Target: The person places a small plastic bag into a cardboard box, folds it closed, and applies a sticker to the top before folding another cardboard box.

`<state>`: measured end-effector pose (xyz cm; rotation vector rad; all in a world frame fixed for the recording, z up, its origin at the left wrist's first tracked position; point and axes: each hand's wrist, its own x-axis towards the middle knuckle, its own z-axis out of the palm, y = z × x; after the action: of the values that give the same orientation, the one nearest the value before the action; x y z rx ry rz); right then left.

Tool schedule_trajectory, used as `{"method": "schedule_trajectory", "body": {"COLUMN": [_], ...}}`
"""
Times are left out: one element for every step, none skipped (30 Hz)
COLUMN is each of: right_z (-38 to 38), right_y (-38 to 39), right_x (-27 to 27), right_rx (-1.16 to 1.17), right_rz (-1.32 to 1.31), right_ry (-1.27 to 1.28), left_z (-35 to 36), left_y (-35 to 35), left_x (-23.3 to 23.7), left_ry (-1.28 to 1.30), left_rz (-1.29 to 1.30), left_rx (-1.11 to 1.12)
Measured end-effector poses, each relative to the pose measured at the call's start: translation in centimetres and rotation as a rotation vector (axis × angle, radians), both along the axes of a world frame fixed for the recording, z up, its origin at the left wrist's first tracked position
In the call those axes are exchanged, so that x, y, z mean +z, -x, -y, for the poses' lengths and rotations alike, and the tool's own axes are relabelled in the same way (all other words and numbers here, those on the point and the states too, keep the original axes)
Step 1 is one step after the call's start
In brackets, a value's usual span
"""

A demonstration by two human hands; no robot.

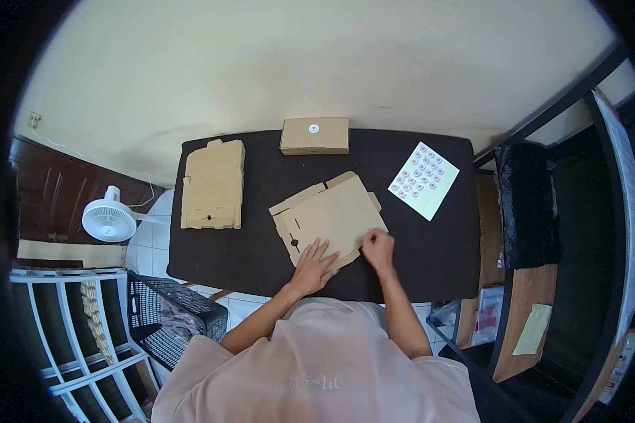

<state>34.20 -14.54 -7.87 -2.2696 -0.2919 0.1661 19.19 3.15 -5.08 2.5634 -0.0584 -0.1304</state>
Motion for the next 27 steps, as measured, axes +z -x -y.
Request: {"method": "schedule_trajectory", "body": {"right_z": [0.5, 1.1, 1.3, 1.1, 0.8, 0.5, 0.3, 0.1, -0.1, 0.0, 0.4, 0.5, 0.7, 0.5, 0.0, -0.7, -1.5, -2.3, -4.0, -5.2, -6.4, -7.8, -8.7, -9.2, -9.5, -9.2, -8.7], "right_y": [-1.0, -1.8, -2.3, -2.3, -2.1, -1.6, -1.1, -0.6, -0.2, -0.5, -0.6, -0.7, -0.2, 0.2, 0.8, 1.6, 2.1, 2.6, 3.5, 4.5, 5.7, 6.8, 7.7, 8.4, 8.5, 8.3, 7.6], "right_x": [-0.1, -0.2, 0.0, 0.0, -0.1, -0.2, 0.3, 0.8, 1.1, 0.6, 0.3, 2.0, 3.0, 3.1, 3.0, 2.8, 2.6, 0.9, 1.0, 1.3, 0.7, 1.4, 2.2, 1.8, 1.5, 1.1, 0.9], "right_rx": [-0.054, -0.064, -0.076, -0.077, -0.003, 0.074, 0.077, 0.118, 0.160, 0.152, 0.156, 0.135, 0.119, 0.178, 0.182, 0.302, 0.421, 0.540, 0.600, 0.687, 0.724, 0.775, 0.843, 0.871, 0.898, 0.898, 0.861], "right_rz": [0.039, -0.006, -0.051, -0.058, -0.044, -0.031, -0.044, -0.106, -0.167, -0.319, -0.328, -0.254, -0.190, -0.208, -0.213, -0.163, -0.108, -0.040, -0.105, -0.118, -0.133, -0.153, -0.181, -0.157, -0.131, -0.132, -0.167], "right_ry": [-0.003, 0.054, 0.111, 0.116, 0.119, 0.123, 0.131, 0.083, 0.033, -0.025, -0.024, -0.030, -0.032, -0.026, -0.024, 0.073, 0.168, 0.275, 0.290, 0.391, 0.370, 0.405, 0.381, 0.349, 0.317, 0.316, 0.308], "left_z": [-0.1, -0.1, -0.1, -0.2, -0.3, -0.5, -0.9, -1.6, -2.1, -2.3, -2.7, -3.2, -3.4, -3.7, -3.9, -4.0, -4.4, -5.1, -5.5, -5.8, -6.1, -6.2, -6.3, -6.3, -6.3, -6.3, -6.2], "left_y": [0.0, 0.0, -0.1, -0.1, -0.1, -0.1, -0.2, -0.5, -0.8, -1.2, -1.8, -2.7, -2.8, -3.2, -3.6, -3.8, -4.1, -4.4, -4.6, -4.7, -4.9, -4.9, -4.8, -4.9, -5.0, -4.8, -4.7], "left_x": [0.0, -0.1, -0.2, -0.3, -0.5, -0.7, -0.9, -1.1, -1.5, -1.5, -1.5, -1.2, -1.0, -0.7, -0.4, -0.5, -0.5, -1.0, -1.3, -1.7, -1.9, -2.2, -2.5, -2.7, -3.0, -3.3, -3.6], "left_ry": [0.003, 0.009, 0.016, 0.021, 0.014, 0.009, 0.017, 0.063, 0.108, 0.175, 0.176, 0.187, 0.201, 0.203, 0.200, 0.197, 0.197, 0.201, 0.205, 0.201, 0.208, 0.215, 0.213, 0.218, 0.222, 0.222, 0.237], "left_rz": [-0.005, 0.012, 0.028, 0.021, 0.056, 0.090, 0.077, 0.054, 0.032, 0.101, 0.093, 0.038, -0.026, -0.032, -0.063, -0.092, -0.093, -0.103, -0.113, -0.110, -0.114, -0.119, -0.120, -0.141, -0.160, -0.162, -0.143], "left_rx": [0.001, 0.007, 0.012, 0.011, 0.014, 0.020, 0.023, 0.026, 0.030, 0.142, 0.148, 0.207, 0.273, 0.278, 0.262, 0.245, 0.247, 0.193, 0.139, 0.140, 0.128, 0.116, 0.116, 0.119, 0.121, 0.122, 0.132]}}
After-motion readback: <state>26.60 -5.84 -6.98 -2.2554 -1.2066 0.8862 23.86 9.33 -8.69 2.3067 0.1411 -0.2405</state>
